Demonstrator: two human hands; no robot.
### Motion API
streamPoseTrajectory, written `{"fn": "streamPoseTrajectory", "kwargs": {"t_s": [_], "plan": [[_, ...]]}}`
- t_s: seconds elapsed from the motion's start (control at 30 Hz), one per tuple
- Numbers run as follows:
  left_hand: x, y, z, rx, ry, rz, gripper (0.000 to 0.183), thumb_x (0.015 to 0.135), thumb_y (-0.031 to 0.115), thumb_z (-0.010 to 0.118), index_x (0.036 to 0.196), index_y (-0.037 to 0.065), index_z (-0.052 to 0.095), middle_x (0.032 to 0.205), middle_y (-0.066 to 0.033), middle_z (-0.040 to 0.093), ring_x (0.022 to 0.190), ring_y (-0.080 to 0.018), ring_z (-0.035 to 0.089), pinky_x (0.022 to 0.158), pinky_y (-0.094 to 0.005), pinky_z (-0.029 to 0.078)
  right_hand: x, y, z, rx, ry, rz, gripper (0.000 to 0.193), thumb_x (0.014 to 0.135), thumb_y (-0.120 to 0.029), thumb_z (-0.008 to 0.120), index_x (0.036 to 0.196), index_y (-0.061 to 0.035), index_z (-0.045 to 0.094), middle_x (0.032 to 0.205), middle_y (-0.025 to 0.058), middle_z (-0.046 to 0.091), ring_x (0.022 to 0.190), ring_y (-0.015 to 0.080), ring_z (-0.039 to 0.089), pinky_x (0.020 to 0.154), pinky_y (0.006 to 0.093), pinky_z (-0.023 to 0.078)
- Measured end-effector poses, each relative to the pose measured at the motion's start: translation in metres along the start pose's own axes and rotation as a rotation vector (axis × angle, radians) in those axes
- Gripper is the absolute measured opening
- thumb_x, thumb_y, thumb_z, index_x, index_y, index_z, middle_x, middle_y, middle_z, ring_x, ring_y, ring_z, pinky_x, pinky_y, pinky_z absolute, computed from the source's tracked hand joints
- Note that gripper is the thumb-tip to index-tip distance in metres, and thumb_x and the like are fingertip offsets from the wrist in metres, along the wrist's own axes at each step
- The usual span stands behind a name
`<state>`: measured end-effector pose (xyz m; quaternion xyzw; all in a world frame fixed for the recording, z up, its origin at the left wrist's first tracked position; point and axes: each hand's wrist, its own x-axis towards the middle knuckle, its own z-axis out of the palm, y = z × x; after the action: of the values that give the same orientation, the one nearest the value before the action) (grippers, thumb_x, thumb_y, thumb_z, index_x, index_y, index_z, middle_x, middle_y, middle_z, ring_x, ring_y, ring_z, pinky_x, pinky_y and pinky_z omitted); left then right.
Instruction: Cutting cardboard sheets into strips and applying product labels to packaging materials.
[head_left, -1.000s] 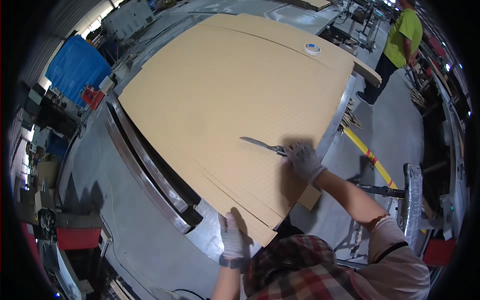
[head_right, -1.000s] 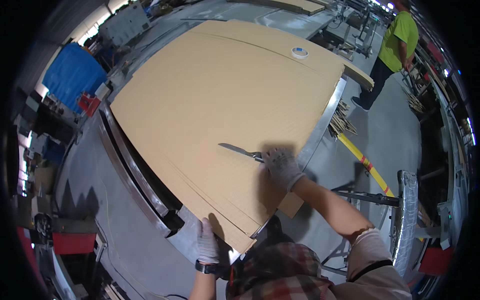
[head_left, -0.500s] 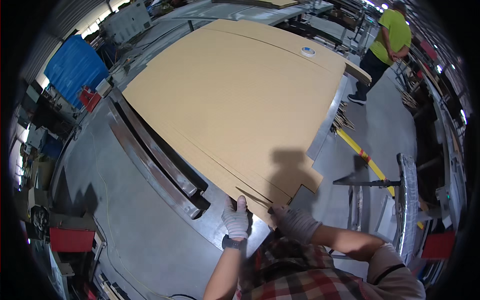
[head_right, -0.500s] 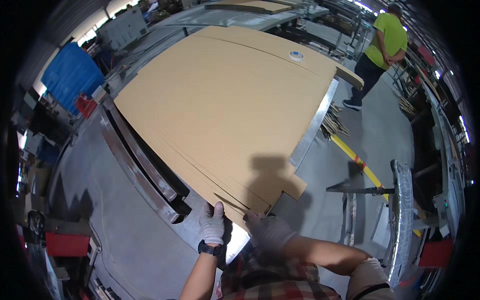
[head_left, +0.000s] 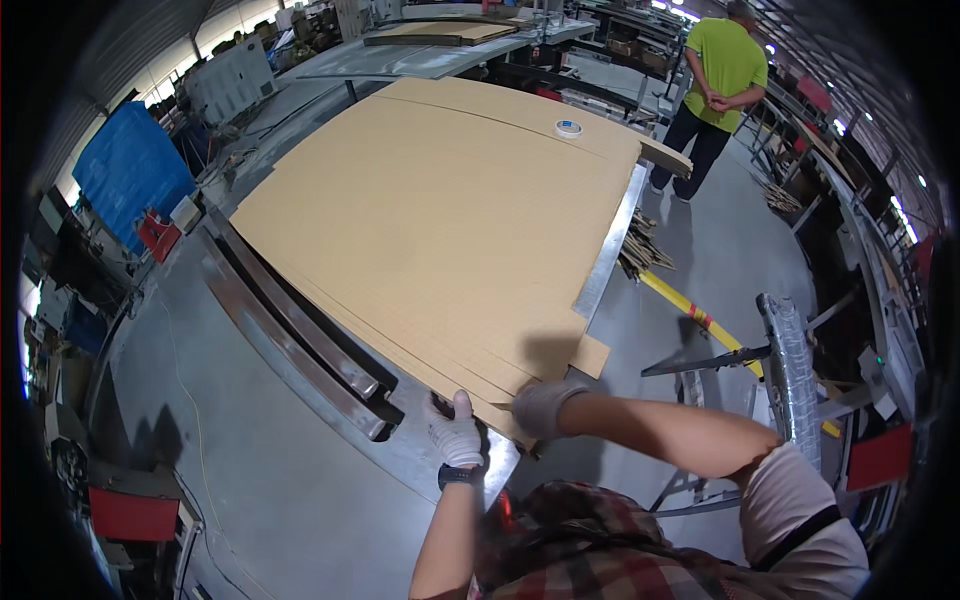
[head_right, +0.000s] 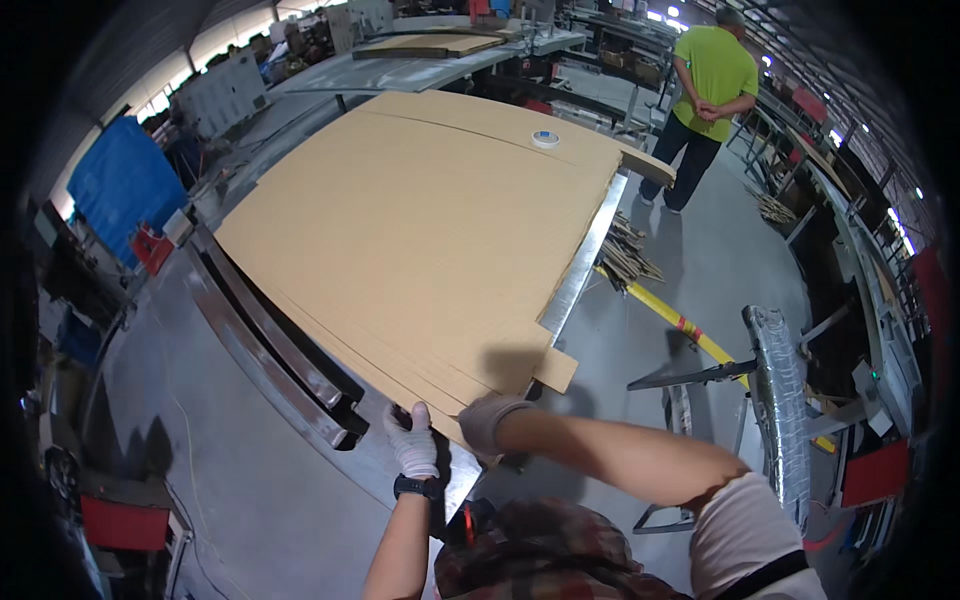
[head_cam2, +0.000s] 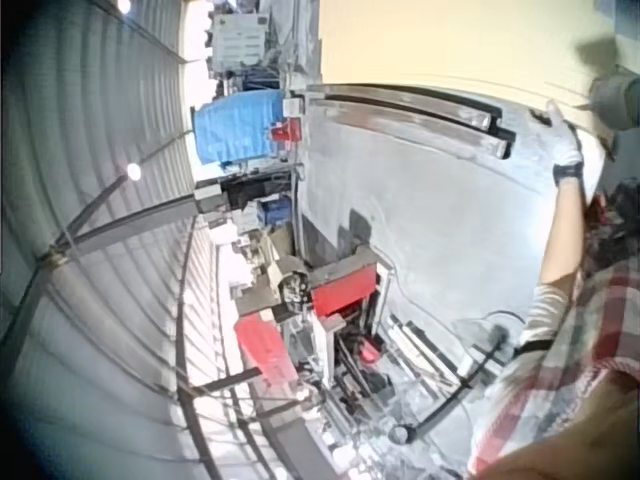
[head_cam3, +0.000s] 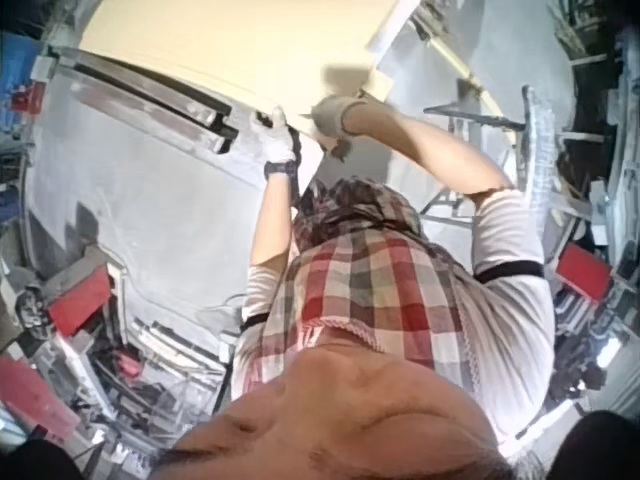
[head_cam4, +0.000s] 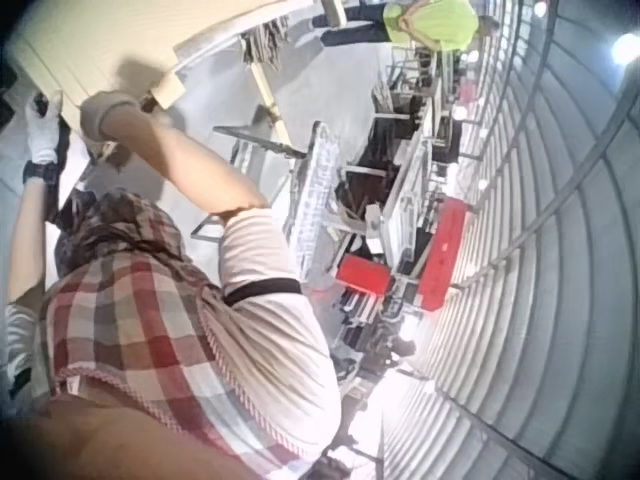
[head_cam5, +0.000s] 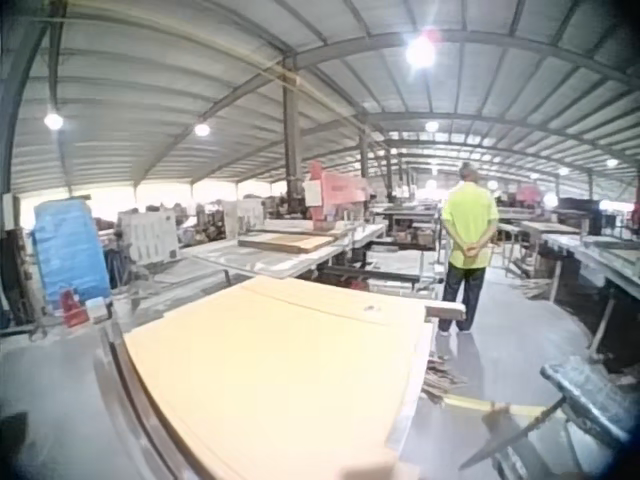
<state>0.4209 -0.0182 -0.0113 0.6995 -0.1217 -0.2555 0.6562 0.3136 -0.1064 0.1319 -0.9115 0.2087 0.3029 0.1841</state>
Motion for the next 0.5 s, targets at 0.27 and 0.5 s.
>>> {"fn": "streamPoseTrajectory", "kwargs": {"t_s": [0.27,0.5], "plan": [[0.041,0.045,0.075,1.167,-0.138,0.786,0.073,0.085,0.044,0.052,0.136,-0.004,0.032,0.142,-0.029,0.028,0.135,-0.0421,0.021,0.11,-0.0514,0.014,0.016,0.006,0.056,0.063,0.122,0.145,0.025,0.082,-0.019,0.055,0.101,-0.0033,0.061,0.099,0.0175,0.064,0.088,0.0318,0.066,0.071,0.0436,0.052],[0.046,0.03,0.08,1.298,-0.203,0.755,0.078,0.088,0.053,0.044,0.137,-0.005,0.028,0.141,-0.0285,0.03,0.135,-0.0418,0.022,0.112,-0.0505,0.012,-0.032,0.025,0.088,0.307,0.173,0.119,0.026,0.088,-0.02,0.049,0.108,-0.0072,0.06,0.098,0.0175,0.064,0.095,0.0313,0.065,0.074,0.0428,0.052]]}}
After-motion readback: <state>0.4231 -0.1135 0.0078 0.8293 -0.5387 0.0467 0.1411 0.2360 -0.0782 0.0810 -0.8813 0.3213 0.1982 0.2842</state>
